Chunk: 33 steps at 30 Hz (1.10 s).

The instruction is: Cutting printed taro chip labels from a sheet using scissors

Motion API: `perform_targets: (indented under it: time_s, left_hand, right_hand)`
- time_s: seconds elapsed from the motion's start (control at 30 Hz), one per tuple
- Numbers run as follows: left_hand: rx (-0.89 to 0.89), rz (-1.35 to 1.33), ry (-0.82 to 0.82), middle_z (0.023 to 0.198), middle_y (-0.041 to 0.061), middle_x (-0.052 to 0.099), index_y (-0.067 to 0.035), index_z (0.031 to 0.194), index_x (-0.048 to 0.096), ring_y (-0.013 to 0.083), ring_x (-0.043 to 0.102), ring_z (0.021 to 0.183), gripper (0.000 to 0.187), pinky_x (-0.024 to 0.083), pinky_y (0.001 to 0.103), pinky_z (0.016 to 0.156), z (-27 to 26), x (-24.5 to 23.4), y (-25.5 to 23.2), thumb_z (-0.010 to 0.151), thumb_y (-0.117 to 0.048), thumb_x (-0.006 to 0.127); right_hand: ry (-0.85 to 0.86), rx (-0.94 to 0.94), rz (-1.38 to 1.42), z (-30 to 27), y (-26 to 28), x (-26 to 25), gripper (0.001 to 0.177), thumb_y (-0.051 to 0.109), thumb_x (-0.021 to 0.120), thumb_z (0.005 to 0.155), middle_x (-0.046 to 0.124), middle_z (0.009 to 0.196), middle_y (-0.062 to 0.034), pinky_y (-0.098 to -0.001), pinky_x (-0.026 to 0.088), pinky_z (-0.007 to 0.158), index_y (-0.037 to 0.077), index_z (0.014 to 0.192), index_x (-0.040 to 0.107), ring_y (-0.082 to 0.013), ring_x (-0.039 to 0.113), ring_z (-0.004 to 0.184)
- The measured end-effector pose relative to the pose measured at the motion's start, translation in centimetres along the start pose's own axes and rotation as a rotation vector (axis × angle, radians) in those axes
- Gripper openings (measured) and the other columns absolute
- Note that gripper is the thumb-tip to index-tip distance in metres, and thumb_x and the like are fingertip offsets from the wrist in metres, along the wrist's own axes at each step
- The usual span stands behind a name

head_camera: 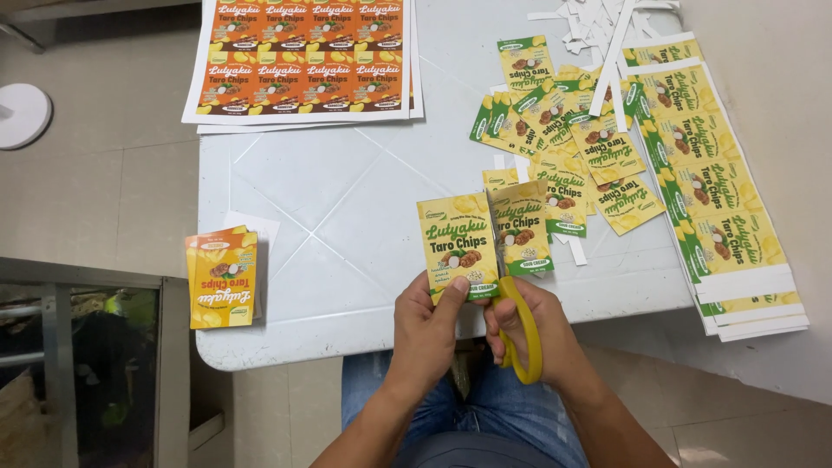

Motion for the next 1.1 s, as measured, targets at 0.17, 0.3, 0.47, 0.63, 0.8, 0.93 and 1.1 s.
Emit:
perform_targets:
  time_s: [0.17, 0.3, 0.47, 0.63, 0.8, 0.93, 1.1]
  left_hand:
    - [-0.035, -0.026, -0.037, 0.094, 0.011, 0.077, 0.002, 0.109, 0.071, 0.0163, 0.069, 0.087, 0.025, 0.058, 0.032, 0.082, 0.9, -0.1, -0.2, 0.097, -0.019, 0.065]
    - [-0.18, -0.143, -0.077, 0.097, 0.013, 0.078, -0.003, 0.121, 0.068, 0.0199, 0.077, 0.081, 0.028, 0.064, 0.031, 0.072, 3.0, -0.4, 2.7, 0.099, -0.019, 0.061]
    - [-0.267, -0.023, -0.012, 0.086, 0.013, 0.072, -0.006, 0.128, 0.067, 0.0186, 0.07, 0.077, 0.034, 0.06, 0.032, 0.069, 5.6, 2.0, -0.7, 0.102, -0.021, 0.051]
    - [-0.335, 0.087, 0.238, 0.093, 0.018, 0.076, -0.002, 0.122, 0.052, 0.0243, 0.071, 0.079, 0.042, 0.06, 0.036, 0.074, 7.9, 7.2, -4.3, 0.1, -0.038, 0.054]
    - [-0.079, 0.738, 0.222, 0.089, -0.001, 0.082, -0.016, 0.131, 0.056, 0.0181, 0.078, 0.102, 0.046, 0.052, 0.038, 0.087, 7.3, 8.4, -4.8, 0.095, -0.043, 0.051]
    - [0.101, 0.769, 0.282, 0.087, 0.0, 0.082, -0.017, 0.117, 0.068, 0.0254, 0.076, 0.083, 0.035, 0.052, 0.042, 0.076, 6.4, 12.7, -0.7, 0.091, -0.04, 0.058]
    - [0.617, 0.922, 0.634, 0.097, 0.025, 0.07, 0.001, 0.132, 0.06, 0.0466, 0.062, 0.092, 0.042, 0.048, 0.057, 0.064, 2.9, 22.5, 3.5, 0.098, -0.024, 0.059]
  right_hand:
    - [-0.005, -0.008, 0.015, 0.6, 1.8, 0.6, 0.051, 0.051, 0.064, 0.09, 0.055, 0.046, -0.01, -0.0303, 0.049, 0.036, 0.003, 0.074, 0.058, -0.0188, 0.056, 0.035]
    - [0.033, 0.068, 0.272, -0.1, 0.4, -0.4, 0.051, 0.04, 0.067, 0.091, 0.055, 0.067, -0.009, -0.0315, 0.045, 0.034, -0.002, 0.119, 0.059, -0.016, 0.053, 0.041]
    - [0.022, -0.064, 0.336, -3.5, -1.2, -3.4, 0.082, 0.061, 0.071, 0.081, 0.054, 0.067, -0.0092, -0.0299, 0.046, 0.031, -0.009, 0.12, 0.058, -0.0133, 0.05, 0.04]
    - [0.051, -0.167, 0.399, -6.6, -2.8, -6.6, 0.088, 0.064, 0.073, 0.084, 0.054, 0.07, -0.0085, -0.029, 0.046, 0.031, -0.012, 0.125, 0.054, -0.0119, 0.049, 0.04]
    - [-0.089, -0.228, 0.356, -9.7, -5.0, -11.0, 0.093, 0.072, 0.072, 0.083, 0.051, 0.063, -0.0079, -0.0298, 0.043, 0.029, -0.013, 0.119, 0.056, -0.0113, 0.042, 0.037]
    - [-0.186, -0.251, 0.393, -11.5, -7.3, -14.7, 0.092, 0.067, 0.078, 0.082, 0.053, 0.067, -0.0093, -0.0314, 0.041, 0.03, -0.012, 0.122, 0.055, -0.0135, 0.046, 0.037]
    - [-0.368, -0.341, 0.321, -14.7, -6.7, -19.1, 0.09, 0.071, 0.076, 0.082, 0.052, 0.067, -0.0072, -0.0317, 0.042, 0.033, -0.006, 0.126, 0.058, -0.0141, 0.05, 0.039]
Point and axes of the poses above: each hand's wrist, its own z-axis towards the middle knuckle, its own x-axis out of the palm, y = z × x, the point moved 6 cm from there along z, towards the middle knuckle
